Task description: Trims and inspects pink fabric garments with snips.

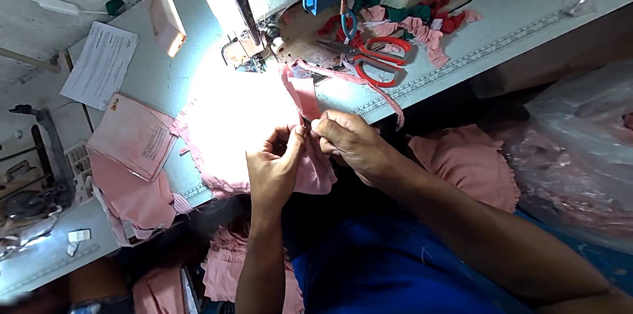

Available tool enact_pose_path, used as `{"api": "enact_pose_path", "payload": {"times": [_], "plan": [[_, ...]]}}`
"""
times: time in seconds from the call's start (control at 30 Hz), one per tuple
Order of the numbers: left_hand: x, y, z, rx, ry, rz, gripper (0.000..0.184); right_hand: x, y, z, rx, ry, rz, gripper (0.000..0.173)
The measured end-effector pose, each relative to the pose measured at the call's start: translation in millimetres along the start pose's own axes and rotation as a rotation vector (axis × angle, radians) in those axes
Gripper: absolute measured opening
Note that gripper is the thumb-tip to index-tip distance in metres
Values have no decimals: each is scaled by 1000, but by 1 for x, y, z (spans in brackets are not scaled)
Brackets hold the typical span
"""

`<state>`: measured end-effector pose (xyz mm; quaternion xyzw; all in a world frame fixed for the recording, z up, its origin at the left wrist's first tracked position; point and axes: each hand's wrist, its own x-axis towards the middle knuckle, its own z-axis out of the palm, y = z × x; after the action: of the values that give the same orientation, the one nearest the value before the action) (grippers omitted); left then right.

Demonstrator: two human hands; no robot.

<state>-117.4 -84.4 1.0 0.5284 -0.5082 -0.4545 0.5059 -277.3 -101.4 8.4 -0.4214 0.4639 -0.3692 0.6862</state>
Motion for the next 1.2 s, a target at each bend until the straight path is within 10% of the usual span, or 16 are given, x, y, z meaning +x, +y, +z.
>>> {"api": "enact_pose_path", "payload": {"times": [1.2], "plan": [[1,-10,-6,-131,-54,7,6,-2,-2,5,310,-42,170,33]]}}
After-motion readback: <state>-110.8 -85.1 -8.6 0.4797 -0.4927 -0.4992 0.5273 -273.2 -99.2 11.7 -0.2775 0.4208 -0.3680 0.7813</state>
